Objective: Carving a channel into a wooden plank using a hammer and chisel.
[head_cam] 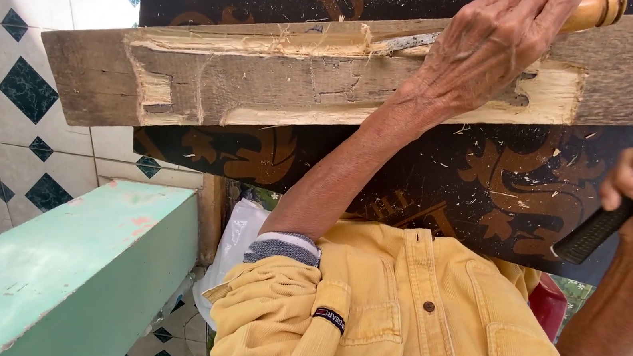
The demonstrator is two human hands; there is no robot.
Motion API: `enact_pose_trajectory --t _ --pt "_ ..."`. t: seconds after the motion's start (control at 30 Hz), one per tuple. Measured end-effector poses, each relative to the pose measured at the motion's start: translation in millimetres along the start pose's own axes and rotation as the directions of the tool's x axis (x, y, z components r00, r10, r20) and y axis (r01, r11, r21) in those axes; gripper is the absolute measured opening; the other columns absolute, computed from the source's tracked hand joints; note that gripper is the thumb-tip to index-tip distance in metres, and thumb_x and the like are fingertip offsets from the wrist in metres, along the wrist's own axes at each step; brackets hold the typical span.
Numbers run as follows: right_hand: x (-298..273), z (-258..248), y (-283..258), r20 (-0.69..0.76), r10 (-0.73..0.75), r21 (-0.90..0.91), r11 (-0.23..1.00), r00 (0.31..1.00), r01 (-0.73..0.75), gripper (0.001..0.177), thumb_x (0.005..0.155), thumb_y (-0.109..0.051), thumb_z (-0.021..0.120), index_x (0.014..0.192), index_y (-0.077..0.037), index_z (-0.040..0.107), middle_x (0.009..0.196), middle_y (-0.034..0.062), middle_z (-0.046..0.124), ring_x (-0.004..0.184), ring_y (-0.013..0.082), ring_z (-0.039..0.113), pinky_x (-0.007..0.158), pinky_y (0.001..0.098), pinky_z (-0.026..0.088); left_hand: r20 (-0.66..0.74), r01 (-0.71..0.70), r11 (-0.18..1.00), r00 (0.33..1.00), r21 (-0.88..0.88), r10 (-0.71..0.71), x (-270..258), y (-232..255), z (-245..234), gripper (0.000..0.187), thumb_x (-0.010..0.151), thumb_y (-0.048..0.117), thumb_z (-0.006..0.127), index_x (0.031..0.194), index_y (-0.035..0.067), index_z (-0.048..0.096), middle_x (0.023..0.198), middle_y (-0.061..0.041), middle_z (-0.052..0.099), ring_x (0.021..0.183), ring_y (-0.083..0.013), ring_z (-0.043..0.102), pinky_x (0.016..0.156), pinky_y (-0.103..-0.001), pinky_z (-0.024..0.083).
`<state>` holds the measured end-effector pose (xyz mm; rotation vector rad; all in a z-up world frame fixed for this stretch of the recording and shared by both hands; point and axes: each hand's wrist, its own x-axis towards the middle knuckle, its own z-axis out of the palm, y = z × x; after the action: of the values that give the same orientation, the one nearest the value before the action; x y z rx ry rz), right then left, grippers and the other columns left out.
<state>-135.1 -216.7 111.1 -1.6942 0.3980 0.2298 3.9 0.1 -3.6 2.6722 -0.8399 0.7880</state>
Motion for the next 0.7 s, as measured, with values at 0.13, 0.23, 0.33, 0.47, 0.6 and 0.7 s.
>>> enact_pose_trajectory --t 0.13,0.23,0.33,0.47,0.6,0.7 --pt "-10.9 30.1 -39.9 0.063 0.045 -0.033 0.999 0.997 -0.043 0.024 0.124 -0.041 0.038 0.117 -0.018 0.040 0.068 -0.0067 0.023 0.045 0.0036 0.024 0.035 0.0202 0.027 0.009 0.030 0.999 1.000 -0.043 -0.029 -1.5 0.8 -2.9 0.050 0.114 0.011 0.073 0.150 0.003 0.041 0.129 -0.007 0.071 0.109 -0.0188 0.078 0.086 -0.031 0.068" --pt "3.4 -18.2 14.9 0.024 0.050 0.023 0.998 0.998 -0.050 0.025 0.118 -0.061 0.036 0.120 -0.036 0.037 0.069 -0.0160 0.016 0.049 -0.0025 0.019 0.040 0.0169 0.026 -0.048 0.014 1.000 0.999 0.003 -0.013 1.4 -0.5 -2.1 0.047 0.110 0.007 0.077 0.145 0.005 0.047 0.124 -0.009 0.073 0.109 -0.0210 0.079 0.085 -0.031 0.070" --pt "16.4 -36.8 51.5 -0.044 -0.033 0.152 0.988 0.999 0.039 0.039 0.131 -0.039 0.034 0.094 -0.027 0.031 0.076 -0.0122 0.019 0.054 0.0007 0.020 0.046 0.0213 0.031 0.006 0.012 1.000 1.000 0.013 -0.012 0.2 3.3 2.2 0.052 0.112 0.012 0.079 0.148 0.002 0.042 0.131 -0.009 0.070 0.110 -0.0194 0.078 0.089 -0.031 0.071" --pt "-3.9 26.7 -36.7 0.075 0.058 -0.150 0.988 0.995 -0.046 0.028 0.126 -0.040 0.034 0.115 -0.014 0.035 0.069 -0.0020 0.021 0.047 0.0095 0.023 0.038 0.0268 0.027 0.018 0.041 0.998 0.999 -0.055 -0.040 2.9 5.8 -2.9 0.041 0.109 0.016 0.073 0.139 0.003 0.048 0.121 -0.008 0.069 0.096 -0.0187 0.076 0.083 -0.032 0.069" --pt "9.1 -27.1 11.6 0.119 0.009 -0.060 0.998 0.993 -0.002 0.034 0.122 -0.050 0.034 0.100 -0.024 0.029 0.069 -0.0080 0.017 0.049 0.0051 0.018 0.038 0.0238 0.024 -0.008 0.046 0.998 0.999 -0.043 -0.046 2.3 2.6 -5.6 0.043 0.108 0.013 0.078 0.140 0.005 0.049 0.118 -0.006 0.069 0.097 -0.0185 0.077 0.082 -0.033 0.067" --pt "18.6 -27.7 25.6 0.087 -0.021 0.001 1.000 0.996 0.021 0.032 0.124 -0.048 0.033 0.099 -0.030 0.028 0.070 -0.0093 0.014 0.050 0.0043 0.016 0.041 0.0243 0.025 -0.025 0.028 1.000 0.999 -0.005 -0.028 0.4 1.4 3.2 0.048 0.109 0.008 0.078 0.144 0.006 0.046 0.122 -0.007 0.070 0.104 -0.0188 0.077 0.085 -0.031 0.068"
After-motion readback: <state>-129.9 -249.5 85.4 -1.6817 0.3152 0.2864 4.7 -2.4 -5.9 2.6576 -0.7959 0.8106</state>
